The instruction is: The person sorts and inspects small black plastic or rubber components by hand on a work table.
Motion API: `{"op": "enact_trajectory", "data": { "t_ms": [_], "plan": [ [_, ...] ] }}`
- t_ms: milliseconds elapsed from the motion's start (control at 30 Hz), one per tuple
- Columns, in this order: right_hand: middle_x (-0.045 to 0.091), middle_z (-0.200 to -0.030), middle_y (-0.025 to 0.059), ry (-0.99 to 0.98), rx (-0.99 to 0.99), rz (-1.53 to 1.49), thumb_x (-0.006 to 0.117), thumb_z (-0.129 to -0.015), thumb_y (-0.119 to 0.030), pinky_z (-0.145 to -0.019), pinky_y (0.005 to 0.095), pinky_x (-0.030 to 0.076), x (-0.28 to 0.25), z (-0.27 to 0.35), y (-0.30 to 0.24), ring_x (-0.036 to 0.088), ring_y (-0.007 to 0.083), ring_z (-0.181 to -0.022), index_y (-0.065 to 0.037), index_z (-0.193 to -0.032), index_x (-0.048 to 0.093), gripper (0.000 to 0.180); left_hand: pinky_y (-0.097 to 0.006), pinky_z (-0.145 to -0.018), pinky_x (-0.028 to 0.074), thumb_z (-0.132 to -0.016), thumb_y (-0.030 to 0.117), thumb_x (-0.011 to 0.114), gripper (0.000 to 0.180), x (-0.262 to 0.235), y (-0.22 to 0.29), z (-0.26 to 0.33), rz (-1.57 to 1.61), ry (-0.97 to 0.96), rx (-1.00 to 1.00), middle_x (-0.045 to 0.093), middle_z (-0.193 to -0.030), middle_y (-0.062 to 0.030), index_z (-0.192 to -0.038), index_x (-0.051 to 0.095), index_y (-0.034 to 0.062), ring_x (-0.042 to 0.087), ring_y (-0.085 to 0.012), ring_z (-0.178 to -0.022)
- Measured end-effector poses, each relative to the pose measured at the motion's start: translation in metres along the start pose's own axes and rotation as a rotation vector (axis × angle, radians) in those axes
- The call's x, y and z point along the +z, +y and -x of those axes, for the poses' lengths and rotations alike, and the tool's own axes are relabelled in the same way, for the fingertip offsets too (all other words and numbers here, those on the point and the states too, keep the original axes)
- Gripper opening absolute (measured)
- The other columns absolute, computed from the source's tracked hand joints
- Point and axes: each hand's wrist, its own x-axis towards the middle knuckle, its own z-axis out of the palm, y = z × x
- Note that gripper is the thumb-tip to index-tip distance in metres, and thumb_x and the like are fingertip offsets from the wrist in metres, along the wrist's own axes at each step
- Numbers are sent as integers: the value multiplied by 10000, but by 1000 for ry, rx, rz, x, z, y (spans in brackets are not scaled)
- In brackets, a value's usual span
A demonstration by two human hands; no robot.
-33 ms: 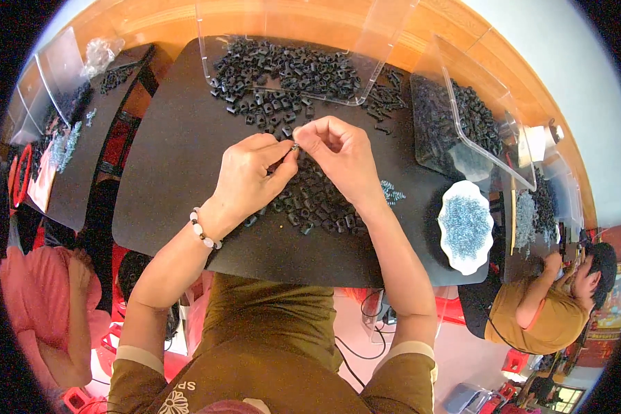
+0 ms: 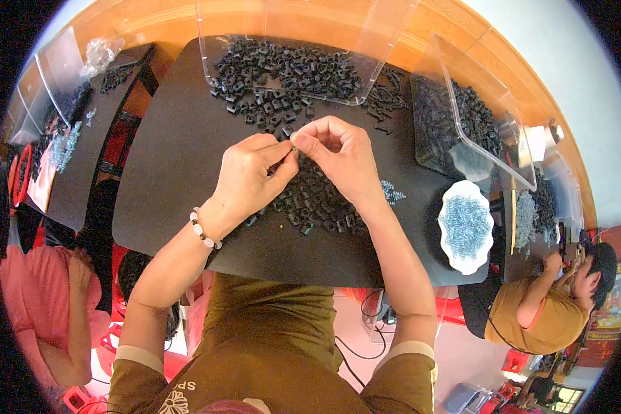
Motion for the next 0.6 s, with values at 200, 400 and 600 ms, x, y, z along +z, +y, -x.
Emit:
{"op": "enact_trajectory", "data": {
  "t_ms": [200, 400, 600],
  "plan": [
    [675, -781, -15, 15, -67, 94, 693, -907, -146, -647, 204, 467, -2, 0, -1, 578, 39, -712, -24, -898, 695, 122, -373, -527, 461, -816, 96, 658, 130, 0, 2, -2, 86, -47, -52, 525, -604, -121, -728, 641, 1, 561, -273, -559],
    [671, -824, 9, -40, -69, -50, 658, -931, -129, -684, 221, 489, -4, 1, -3, 593, 56, -742, 5, -945, 675, 136, -276, -506, 423, -892, 181, 634, 230, -1, -1, -3, 703, -159, -433, 573, -606, -46, -791, 710, -11, 522, -97, -553],
    [666, -845, 6, -109, -64, -177, 631, -950, -148, -724, 225, 481, -11, 3, -9, 593, 62, -764, -4, -964, 673, 150, -224, -532, 385, -920, 175, 608, 255, -14, -4, -12, 1324, -355, -787, 566, -606, 13, -868, 707, -54, 492, -64, -554]
  ]
}}
